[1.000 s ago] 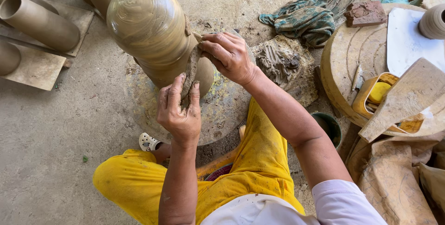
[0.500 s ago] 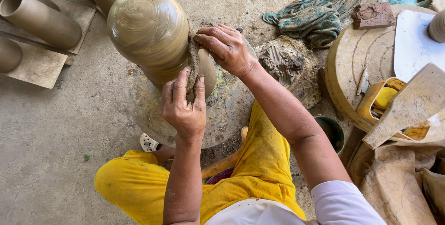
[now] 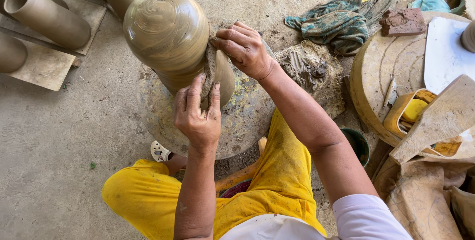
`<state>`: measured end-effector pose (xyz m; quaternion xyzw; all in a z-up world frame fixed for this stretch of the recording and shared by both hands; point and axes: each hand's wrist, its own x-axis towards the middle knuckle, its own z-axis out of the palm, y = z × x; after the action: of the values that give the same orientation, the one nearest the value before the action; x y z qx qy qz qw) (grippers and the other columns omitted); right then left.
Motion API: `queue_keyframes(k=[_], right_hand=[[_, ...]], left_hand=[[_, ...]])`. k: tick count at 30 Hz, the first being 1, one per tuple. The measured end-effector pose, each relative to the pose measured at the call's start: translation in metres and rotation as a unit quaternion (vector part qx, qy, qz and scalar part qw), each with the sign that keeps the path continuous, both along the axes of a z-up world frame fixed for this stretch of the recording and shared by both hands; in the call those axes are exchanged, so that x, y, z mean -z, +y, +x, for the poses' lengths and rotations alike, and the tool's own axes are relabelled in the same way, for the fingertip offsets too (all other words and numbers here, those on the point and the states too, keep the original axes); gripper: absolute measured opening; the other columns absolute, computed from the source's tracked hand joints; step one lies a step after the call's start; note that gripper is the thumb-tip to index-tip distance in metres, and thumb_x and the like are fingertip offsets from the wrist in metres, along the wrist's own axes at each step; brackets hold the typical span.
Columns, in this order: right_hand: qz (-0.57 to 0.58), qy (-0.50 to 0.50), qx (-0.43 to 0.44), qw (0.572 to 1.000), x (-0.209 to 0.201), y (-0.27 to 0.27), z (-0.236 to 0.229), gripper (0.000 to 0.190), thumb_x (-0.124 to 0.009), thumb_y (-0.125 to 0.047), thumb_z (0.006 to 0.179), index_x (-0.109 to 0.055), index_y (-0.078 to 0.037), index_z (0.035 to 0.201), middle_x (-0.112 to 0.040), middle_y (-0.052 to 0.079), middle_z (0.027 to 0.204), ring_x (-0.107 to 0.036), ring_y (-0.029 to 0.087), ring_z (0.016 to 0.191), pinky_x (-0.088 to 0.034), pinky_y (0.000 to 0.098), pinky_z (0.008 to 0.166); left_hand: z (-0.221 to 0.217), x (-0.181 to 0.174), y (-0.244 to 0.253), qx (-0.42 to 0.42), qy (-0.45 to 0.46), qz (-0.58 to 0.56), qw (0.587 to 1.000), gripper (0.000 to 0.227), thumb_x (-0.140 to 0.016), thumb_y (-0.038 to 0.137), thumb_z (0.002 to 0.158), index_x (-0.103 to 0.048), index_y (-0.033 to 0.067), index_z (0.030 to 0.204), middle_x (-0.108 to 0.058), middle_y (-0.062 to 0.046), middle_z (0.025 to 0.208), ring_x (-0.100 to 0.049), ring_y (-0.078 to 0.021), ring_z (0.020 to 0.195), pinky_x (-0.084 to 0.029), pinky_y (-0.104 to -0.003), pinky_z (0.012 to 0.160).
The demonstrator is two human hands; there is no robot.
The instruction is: The person shapes a tall clay vessel on a pottery wheel and attaches long strips of clay to its sides by hand.
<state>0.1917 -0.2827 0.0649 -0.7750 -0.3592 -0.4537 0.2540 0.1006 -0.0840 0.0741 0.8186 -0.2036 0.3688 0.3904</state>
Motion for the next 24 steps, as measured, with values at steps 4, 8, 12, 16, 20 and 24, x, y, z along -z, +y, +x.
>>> queue_keyframes(k=[4,8,12,16,20,24], right_hand=[[0.145,0.153,-0.024,0.977,0.015,0.007,-0.005,0.016,-0.077,-0.004,0.098,-0.074,-0.009,0.113,-0.072,0.005,0.118,-0.072,0.016,0.102,-0.061,0.0298,0.087],[0.436,0.335,-0.174,0.817,0.037,0.015,-0.009,0.059,-0.082,-0.026,0.096,-0.054,-0.014,0.147,-0.055,0.006,0.153,-0.052,0.022,0.146,-0.049,0.0415,0.120],[0.450,0.371,-0.158,0.797,0.052,0.019,-0.005,0.106,-0.093,-0.048,0.076,-0.038,-0.016,0.161,-0.045,0.007,0.165,-0.041,0.025,0.157,-0.041,0.0472,0.130],[0.451,0.388,-0.157,0.788,0.052,0.019,0.006,0.113,-0.095,-0.049,0.072,-0.036,-0.015,0.161,-0.045,0.008,0.164,-0.038,0.026,0.156,-0.038,0.0483,0.128],[0.458,0.390,-0.150,0.785,0.051,0.019,0.013,0.115,-0.097,-0.049,0.070,-0.037,-0.014,0.162,-0.046,0.010,0.164,-0.038,0.028,0.157,-0.037,0.0500,0.129],[0.440,0.397,-0.142,0.793,0.053,0.014,0.016,0.118,-0.096,-0.049,0.067,-0.036,-0.017,0.163,-0.044,0.011,0.166,-0.034,0.029,0.160,-0.034,0.0531,0.130]], left_hand=[[0.001,0.002,-0.004,0.007,0.001,-0.005,1.000,0.035,-0.086,0.012,0.090,-0.071,0.0022,0.121,-0.072,-0.012,0.104,-0.073,-0.0277,0.095,-0.060,-0.039,0.084],[0.001,0.002,-0.006,0.009,0.008,-0.007,1.000,0.036,-0.086,0.012,0.090,-0.071,0.0014,0.121,-0.072,-0.012,0.103,-0.073,-0.0275,0.094,-0.060,-0.040,0.082],[0.001,0.002,-0.004,0.006,0.010,-0.005,1.000,0.035,-0.085,0.012,0.092,-0.070,0.0019,0.122,-0.072,-0.012,0.106,-0.072,-0.0283,0.097,-0.060,-0.040,0.085],[0.003,0.002,-0.006,0.002,0.004,-0.003,1.000,0.036,-0.086,0.012,0.091,-0.070,0.0024,0.122,-0.071,-0.012,0.104,-0.072,-0.0288,0.095,-0.060,-0.041,0.084],[0.004,0.003,-0.007,0.007,0.013,-0.006,1.000,0.037,-0.086,0.012,0.090,-0.070,0.0030,0.122,-0.071,-0.012,0.103,-0.072,-0.0290,0.095,-0.060,-0.041,0.083],[0.004,0.003,-0.008,0.010,0.009,-0.007,1.000,0.036,-0.086,0.012,0.091,-0.070,0.0028,0.122,-0.070,-0.012,0.103,-0.072,-0.0291,0.094,-0.059,-0.041,0.082]])
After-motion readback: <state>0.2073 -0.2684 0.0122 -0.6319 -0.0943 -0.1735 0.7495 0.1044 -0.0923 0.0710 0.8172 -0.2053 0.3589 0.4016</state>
